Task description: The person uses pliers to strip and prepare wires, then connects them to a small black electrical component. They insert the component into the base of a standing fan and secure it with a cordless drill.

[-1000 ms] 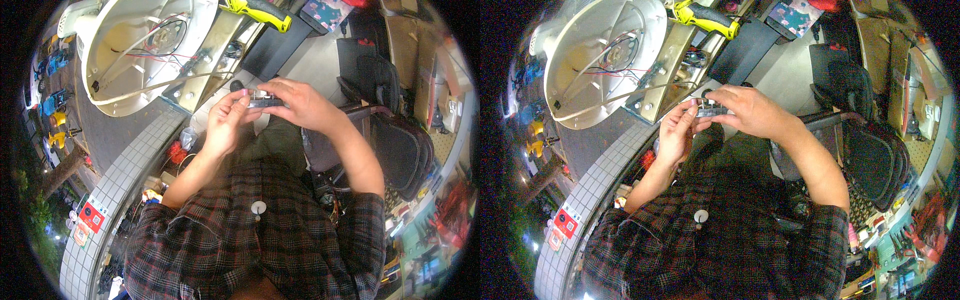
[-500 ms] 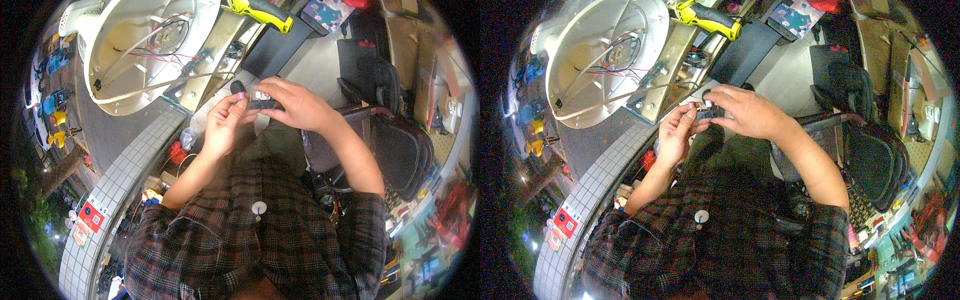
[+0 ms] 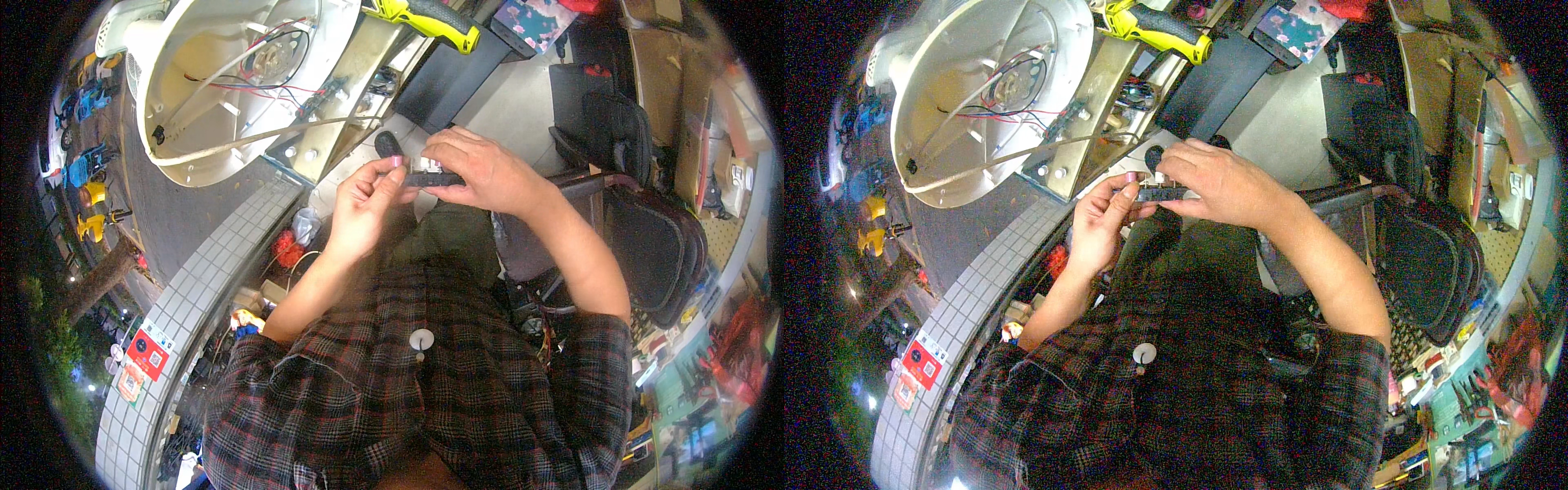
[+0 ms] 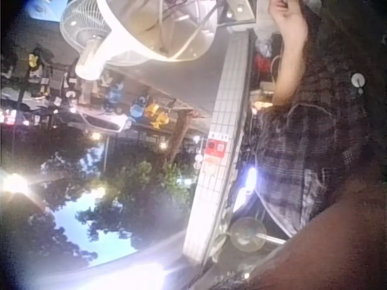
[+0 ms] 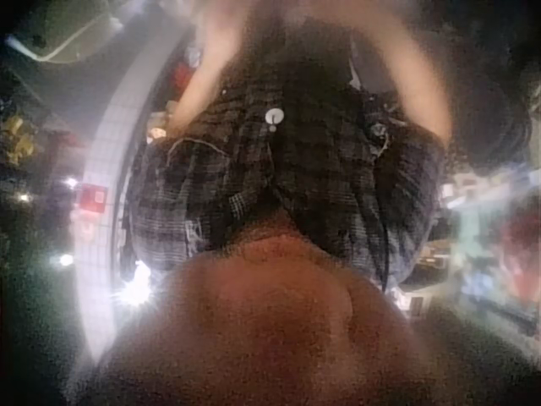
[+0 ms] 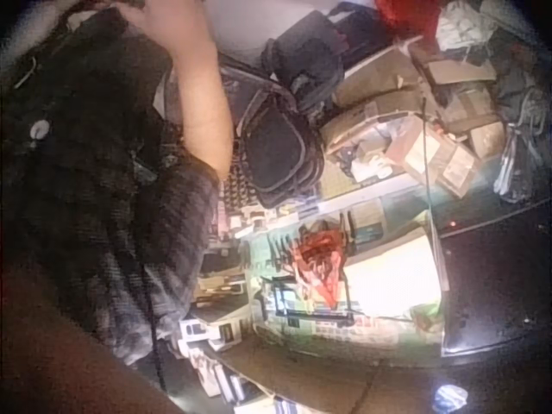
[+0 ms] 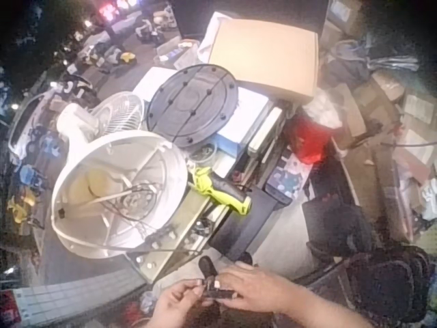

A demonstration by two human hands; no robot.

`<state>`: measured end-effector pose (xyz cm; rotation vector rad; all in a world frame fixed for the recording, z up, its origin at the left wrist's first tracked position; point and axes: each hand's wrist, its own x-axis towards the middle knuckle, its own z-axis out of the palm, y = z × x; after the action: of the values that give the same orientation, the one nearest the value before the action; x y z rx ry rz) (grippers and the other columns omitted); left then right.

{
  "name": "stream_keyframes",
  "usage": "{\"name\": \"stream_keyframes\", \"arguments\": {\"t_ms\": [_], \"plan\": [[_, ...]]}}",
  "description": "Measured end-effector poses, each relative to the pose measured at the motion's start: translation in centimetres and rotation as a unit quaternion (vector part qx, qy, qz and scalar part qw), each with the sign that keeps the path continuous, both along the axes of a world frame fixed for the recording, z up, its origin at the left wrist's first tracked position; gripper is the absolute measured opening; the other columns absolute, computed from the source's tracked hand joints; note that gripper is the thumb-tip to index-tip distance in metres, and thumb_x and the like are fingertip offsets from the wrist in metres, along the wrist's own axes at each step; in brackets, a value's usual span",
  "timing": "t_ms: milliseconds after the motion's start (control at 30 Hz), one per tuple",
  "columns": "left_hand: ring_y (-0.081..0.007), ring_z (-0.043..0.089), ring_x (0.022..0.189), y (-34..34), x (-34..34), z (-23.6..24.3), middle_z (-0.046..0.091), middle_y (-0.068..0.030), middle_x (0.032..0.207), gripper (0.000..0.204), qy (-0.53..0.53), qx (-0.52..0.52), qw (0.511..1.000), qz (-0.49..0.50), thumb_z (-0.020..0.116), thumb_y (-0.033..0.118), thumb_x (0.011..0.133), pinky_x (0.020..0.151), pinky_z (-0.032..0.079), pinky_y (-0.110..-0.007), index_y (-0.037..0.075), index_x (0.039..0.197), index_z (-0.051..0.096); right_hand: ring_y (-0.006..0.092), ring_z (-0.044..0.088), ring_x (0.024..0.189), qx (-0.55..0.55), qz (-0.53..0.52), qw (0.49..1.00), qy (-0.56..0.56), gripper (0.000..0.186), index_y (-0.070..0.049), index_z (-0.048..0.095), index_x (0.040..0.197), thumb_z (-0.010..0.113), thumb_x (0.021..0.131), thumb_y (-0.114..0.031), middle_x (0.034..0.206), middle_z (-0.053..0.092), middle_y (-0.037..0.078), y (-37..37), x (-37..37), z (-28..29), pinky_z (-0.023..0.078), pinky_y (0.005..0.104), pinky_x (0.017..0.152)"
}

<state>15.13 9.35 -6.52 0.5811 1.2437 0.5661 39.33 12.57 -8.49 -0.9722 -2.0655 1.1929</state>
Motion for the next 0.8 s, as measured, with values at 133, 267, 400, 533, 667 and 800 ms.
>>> {"name": "stream_keyframes", "arguments": {"t_ms": [133,267,400,533,667,800], "plan": [[-0.0180,0.073,0.092,-0.2,0.0,0.1,0.071,-0.0107,0.115,0.032,0.002,0.009,1.000,-0.006,0.061,0.018,0.106,0.084,0.061,-0.030,-0.003,0.130,0.060,0.0380,0.063,0.107,0.008,0.009,1.000,0.003,0.044,-0.001,0.060,0.113,0.081,0.079,-0.019,0.113,0.064,0.016,-0.2,0.1,-0.2,0.054,0.0445,0.092],[-0.0164,0.072,0.091,-0.3,0.1,0.4,0.071,-0.0103,0.116,0.032,-0.006,0.005,1.000,0.010,0.061,0.018,0.106,0.082,0.060,-0.028,-0.002,0.130,0.060,0.0377,0.063,0.107,0.019,0.015,1.000,-0.015,0.045,0.001,0.060,0.113,0.081,0.079,-0.019,0.113,0.064,0.017,-0.3,0.0,0.2,0.054,0.0442,0.092],[-0.0159,0.072,0.091,-0.7,0.1,0.4,0.070,-0.0098,0.117,0.032,-0.023,0.000,0.999,0.034,0.061,0.018,0.106,0.083,0.060,-0.028,-0.003,0.130,0.060,0.0381,0.062,0.106,0.032,0.013,0.999,-0.013,0.044,0.001,0.059,0.113,0.080,0.080,-0.019,0.112,0.063,0.017,-0.4,-0.3,0.1,0.054,0.0444,0.092],[-0.0164,0.072,0.092,-1.2,-0.1,0.0,0.070,-0.0095,0.116,0.032,-0.023,-0.001,0.998,0.059,0.061,0.018,0.106,0.084,0.061,-0.029,-0.003,0.130,0.060,0.0387,0.062,0.105,0.037,0.021,0.999,-0.025,0.045,0.001,0.059,0.114,0.080,0.080,-0.019,0.112,0.063,0.018,-0.5,-0.9,0.1,0.053,0.0443,0.092],[-0.0164,0.071,0.094,-1.7,-1.0,-0.3,0.070,-0.0097,0.117,0.031,-0.020,0.005,0.998,0.062,0.061,0.018,0.105,0.085,0.061,-0.030,-0.002,0.130,0.060,0.0385,0.061,0.106,0.043,0.032,0.998,-0.039,0.046,0.001,0.059,0.115,0.078,0.081,-0.022,0.111,0.062,0.017,-0.2,-2.1,0.3,0.053,0.0439,0.092],[-0.0186,0.073,0.092,-2.9,-2.7,-0.2,0.071,-0.0109,0.117,0.028,-0.044,-0.028,0.996,0.072,0.061,0.015,0.105,0.086,0.061,-0.032,-0.001,0.128,0.061,0.0366,0.061,0.106,0.002,0.085,0.991,-0.104,0.045,0.000,0.059,0.116,0.078,0.082,-0.022,0.110,0.060,0.016,-0.1,-3.6,2.4,0.053,0.0433,0.092]]}}
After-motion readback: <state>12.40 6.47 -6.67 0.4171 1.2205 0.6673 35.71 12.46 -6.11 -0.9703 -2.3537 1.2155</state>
